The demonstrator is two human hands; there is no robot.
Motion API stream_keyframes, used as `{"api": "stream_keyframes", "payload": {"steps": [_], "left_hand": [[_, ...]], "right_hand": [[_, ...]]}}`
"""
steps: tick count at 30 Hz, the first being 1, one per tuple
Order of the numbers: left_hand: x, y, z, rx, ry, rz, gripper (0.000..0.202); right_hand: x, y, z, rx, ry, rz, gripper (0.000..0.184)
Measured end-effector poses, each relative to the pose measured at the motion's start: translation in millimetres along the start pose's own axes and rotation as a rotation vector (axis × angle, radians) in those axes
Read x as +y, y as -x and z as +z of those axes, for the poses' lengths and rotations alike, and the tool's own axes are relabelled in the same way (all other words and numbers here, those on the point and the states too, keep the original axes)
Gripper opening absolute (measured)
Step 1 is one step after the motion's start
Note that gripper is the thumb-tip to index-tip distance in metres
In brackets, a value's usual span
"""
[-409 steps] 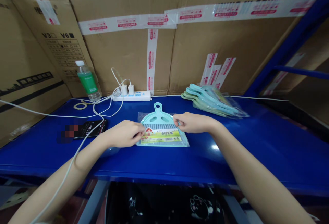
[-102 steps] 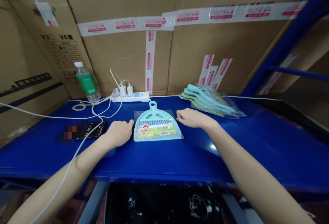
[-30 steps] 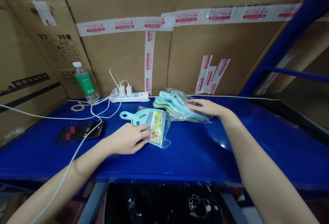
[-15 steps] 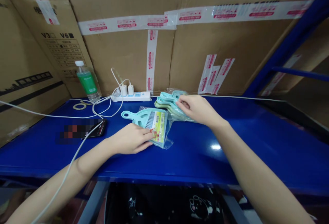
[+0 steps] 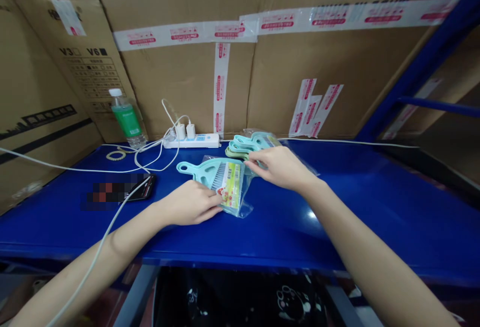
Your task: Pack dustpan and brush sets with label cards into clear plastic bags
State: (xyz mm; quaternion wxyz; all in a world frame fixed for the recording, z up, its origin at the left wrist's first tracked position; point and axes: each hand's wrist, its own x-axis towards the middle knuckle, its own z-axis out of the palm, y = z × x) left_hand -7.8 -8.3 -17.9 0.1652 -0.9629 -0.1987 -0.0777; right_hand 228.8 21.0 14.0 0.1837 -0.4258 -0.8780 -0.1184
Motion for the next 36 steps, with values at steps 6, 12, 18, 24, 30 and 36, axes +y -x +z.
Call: {"api": "stream_keyframes", "payload": {"steps": [6, 12, 18, 24, 30, 36], "left_hand": [[-1, -1, 0.7, -0.023, 0.011, -0.005, 0.029], [1, -1, 0.2, -0.022, 0.031, 0.001, 0.029], [1, -1, 0.7, -0.034, 0.028, 0.001, 0.025], [0, 0, 2.1, -0.032, 0.020, -0.001, 0.023], [0, 0, 2.3, -0.038, 0.025, -0.004, 0.023], [0, 0, 2.6, -0.019, 0.050, -0.013, 0.025]], "right_hand": [[-17, -2, 7, -0.129, 0.020, -0.107, 0.025], [-28, -4, 15, -0.229, 0.020, -0.150, 0.023], [-30, -4, 12, -0.291, 0.030, -0.102, 0.023], [-29, -3, 11, -0.312, -0.002, -0.075, 0.024], [-30, -2, 9, -0.318, -0.017, -0.078, 0.021], [-30, -2, 9, -0.311, -0.024, -0.106, 0.020]]}}
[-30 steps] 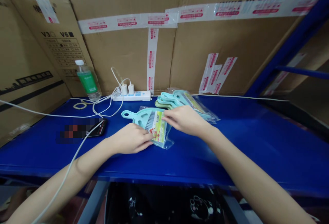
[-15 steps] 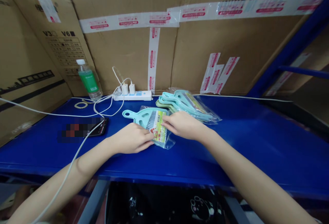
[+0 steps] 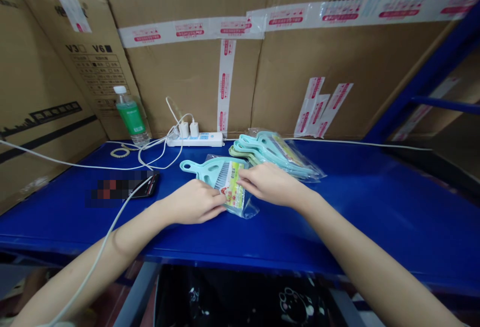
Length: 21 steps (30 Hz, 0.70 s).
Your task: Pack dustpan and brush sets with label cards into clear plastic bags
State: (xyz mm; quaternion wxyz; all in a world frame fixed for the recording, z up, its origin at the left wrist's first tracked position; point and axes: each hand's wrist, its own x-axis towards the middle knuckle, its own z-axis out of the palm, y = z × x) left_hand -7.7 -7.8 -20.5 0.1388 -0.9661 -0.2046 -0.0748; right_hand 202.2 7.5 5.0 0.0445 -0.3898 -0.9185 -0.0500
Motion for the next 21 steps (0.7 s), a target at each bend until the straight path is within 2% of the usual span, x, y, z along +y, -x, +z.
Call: {"api": "stream_keyframes", "payload": {"steps": [21], "left_hand": [[0.0, 0.4, -0.9, -0.020, -0.047, 0.001, 0.021]], "right_hand": [[3.5, 1.9, 2.4, 0.039, 0.025, -0.010, 0.022]]}}
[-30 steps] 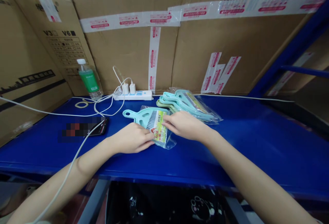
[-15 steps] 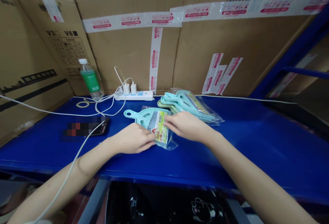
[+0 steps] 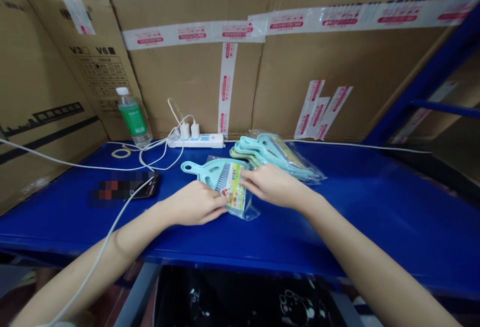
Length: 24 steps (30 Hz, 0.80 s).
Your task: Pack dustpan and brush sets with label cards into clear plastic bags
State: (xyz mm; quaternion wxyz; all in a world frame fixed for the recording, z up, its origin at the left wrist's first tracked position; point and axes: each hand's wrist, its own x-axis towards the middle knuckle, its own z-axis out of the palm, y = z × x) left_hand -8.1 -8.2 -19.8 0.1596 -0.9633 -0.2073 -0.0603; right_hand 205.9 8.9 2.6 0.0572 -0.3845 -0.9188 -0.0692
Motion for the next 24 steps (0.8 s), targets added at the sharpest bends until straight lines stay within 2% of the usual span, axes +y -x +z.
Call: {"api": "stream_keyframes", "payload": {"steps": [8, 16, 24], "left_hand": [[-0.4, -0.6, -0.3, -0.002, 0.000, 0.008, 0.019], [0.7, -0.1, -0.3, 0.021, -0.007, 0.013, 0.021], [-0.5, -0.3, 0.7, 0.045, -0.001, 0.025, 0.023]], "right_hand": [[-0.9, 2.4, -8.0, -0.041, 0.003, 0.059, 0.023], [2.9, 3.9, -6.0, -0.007, -0.038, 0.059, 0.022], [1.6, 3.7, -8.7, -0.064, -0.026, 0.096, 0.022]]}}
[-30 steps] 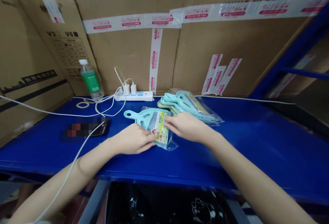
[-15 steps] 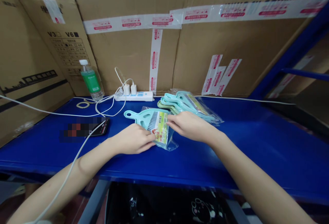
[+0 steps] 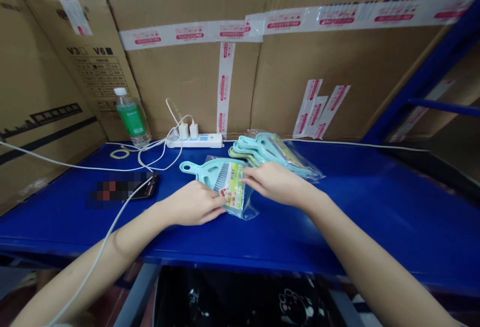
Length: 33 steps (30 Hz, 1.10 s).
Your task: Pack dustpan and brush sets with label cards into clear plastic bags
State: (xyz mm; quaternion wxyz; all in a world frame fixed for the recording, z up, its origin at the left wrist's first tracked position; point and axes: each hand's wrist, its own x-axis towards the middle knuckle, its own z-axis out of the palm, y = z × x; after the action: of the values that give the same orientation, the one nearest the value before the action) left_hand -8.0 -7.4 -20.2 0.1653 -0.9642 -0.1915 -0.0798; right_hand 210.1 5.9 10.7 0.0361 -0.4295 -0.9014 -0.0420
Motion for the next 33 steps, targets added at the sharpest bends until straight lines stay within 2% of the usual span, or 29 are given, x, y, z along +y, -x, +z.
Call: {"api": "stream_keyframes", "payload": {"steps": [15, 22, 33], "left_hand": [[0.5, 0.1, 0.2, -0.003, 0.001, 0.007, 0.024], [0.6, -0.1, 0.5, -0.008, -0.011, 0.001, 0.023], [1.1, -0.9, -0.6, -0.015, 0.001, 0.000, 0.024]], "right_hand": [[0.9, -0.8, 2.2, 0.023, 0.014, -0.017, 0.021], [-0.3, -1.6, 3.3, -0.028, -0.005, 0.030, 0.020], [-1.8, -0.3, 5.4, -0.031, -0.023, 0.009, 0.020]]}}
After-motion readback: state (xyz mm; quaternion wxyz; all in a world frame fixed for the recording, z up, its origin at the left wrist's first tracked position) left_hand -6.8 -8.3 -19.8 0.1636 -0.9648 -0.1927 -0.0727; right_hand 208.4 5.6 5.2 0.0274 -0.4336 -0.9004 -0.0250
